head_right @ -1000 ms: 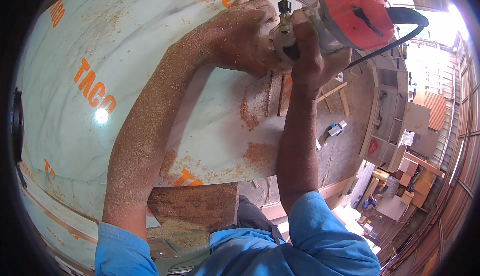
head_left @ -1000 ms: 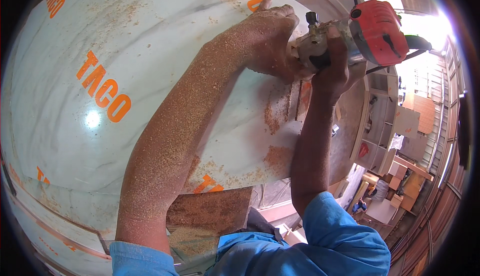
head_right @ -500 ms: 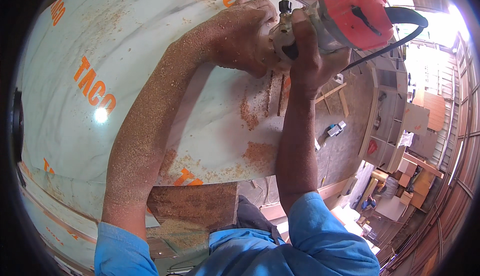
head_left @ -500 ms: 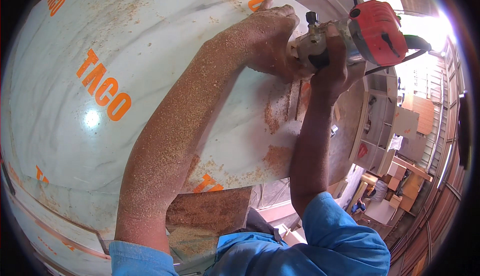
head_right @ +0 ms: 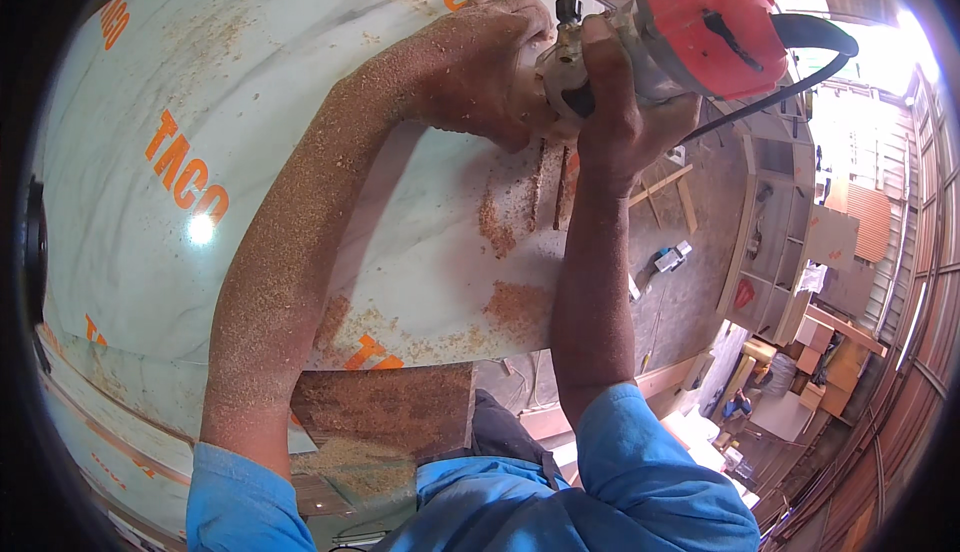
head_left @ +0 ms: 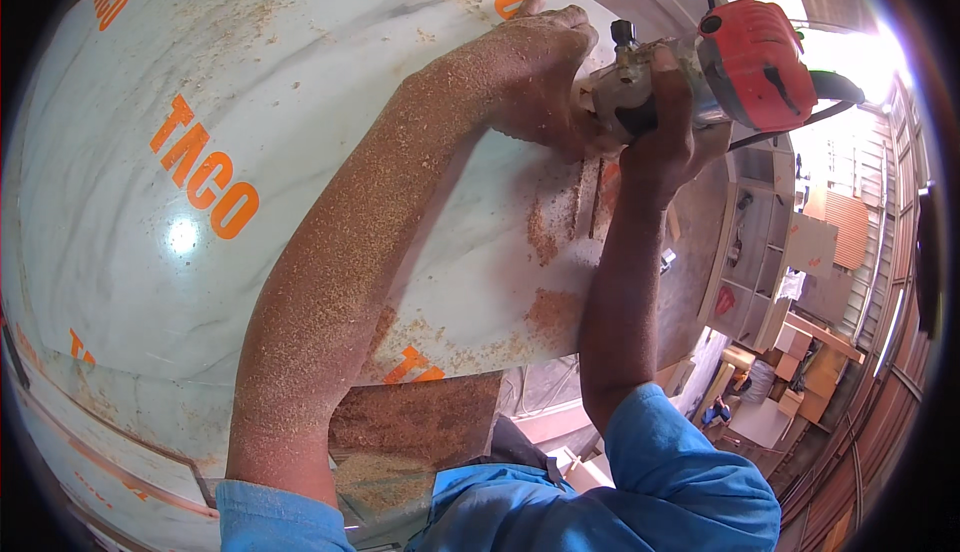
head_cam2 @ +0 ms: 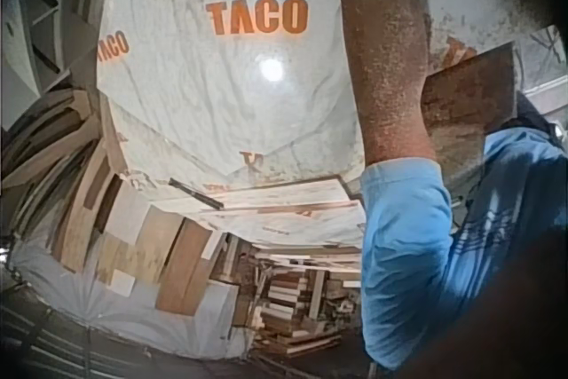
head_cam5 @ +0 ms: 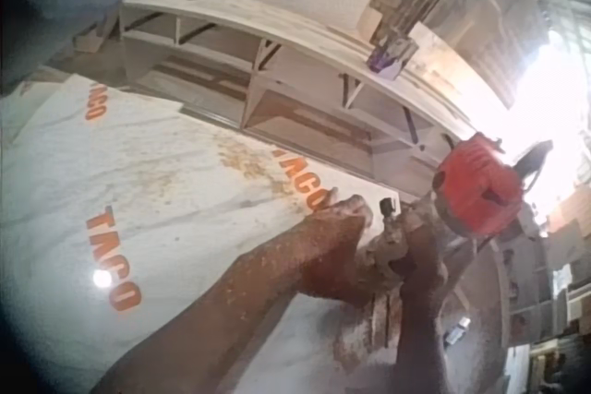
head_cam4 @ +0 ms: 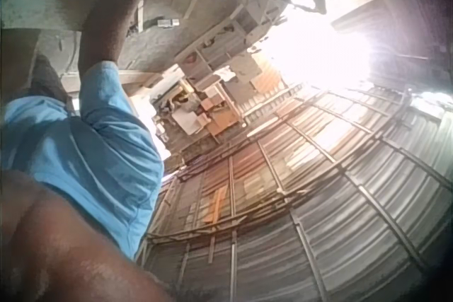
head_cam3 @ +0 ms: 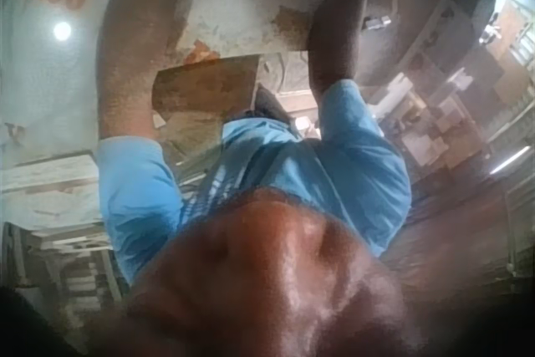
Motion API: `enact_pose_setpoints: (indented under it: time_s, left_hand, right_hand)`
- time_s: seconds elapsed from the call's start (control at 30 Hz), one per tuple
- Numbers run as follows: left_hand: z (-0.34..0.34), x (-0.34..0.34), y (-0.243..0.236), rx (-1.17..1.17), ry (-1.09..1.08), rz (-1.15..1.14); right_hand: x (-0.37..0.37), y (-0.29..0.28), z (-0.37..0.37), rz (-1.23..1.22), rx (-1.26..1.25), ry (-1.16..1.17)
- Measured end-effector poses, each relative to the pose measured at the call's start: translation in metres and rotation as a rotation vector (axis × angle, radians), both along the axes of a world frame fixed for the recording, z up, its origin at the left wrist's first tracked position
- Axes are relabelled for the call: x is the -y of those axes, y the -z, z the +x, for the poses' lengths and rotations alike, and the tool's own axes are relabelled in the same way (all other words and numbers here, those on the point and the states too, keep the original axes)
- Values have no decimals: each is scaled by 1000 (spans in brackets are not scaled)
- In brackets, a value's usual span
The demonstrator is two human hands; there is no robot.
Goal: The person uses a handheld wood router to cut a rectangular opening in a wood panel covered with white protective film. They guide the tool through the material, inspect the router base while handling a metal hardware piece, and then perform additional routing on the panel.
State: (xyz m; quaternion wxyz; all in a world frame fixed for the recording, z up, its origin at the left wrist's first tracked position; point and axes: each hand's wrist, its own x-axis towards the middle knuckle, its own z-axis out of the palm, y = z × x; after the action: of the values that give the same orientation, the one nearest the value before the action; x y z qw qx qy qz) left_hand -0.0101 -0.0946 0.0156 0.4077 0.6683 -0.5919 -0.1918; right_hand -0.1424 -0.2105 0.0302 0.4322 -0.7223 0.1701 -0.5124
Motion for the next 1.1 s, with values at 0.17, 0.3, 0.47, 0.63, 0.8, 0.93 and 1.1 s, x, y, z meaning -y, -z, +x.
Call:
enact_pose_setpoints:
  time_s: [0.17, 0.3, 0.47, 0.63, 0.8, 0.93, 1.1]
  left_hand:
    - [4, -3, -3, 14, -18, 91]
    - [3, -4, 0, 48, -47, 50]
    - [2, -1, 4, 9, -47, 43]
    - [1, -3, 1, 31, -46, 43]
    - [4, -4, -1, 18, -28, 47]
    - [4, -4, -1, -15, -15, 49]
    - [4, -3, 1, -23, -8, 72]
  right_hand:
    - [-4, -2, 5, 22, -3, -1]
    - [-4, 0, 5, 22, 27, -2]
    - [-4, -2, 5, 10, 7, 17]
    - [-5, -3, 3, 22, -28, 23]
    - [-4, 0, 0, 114, -14, 30]
    - [-9, -3, 3, 88, 13, 7]
    - [3, 2, -2, 95, -26, -10]
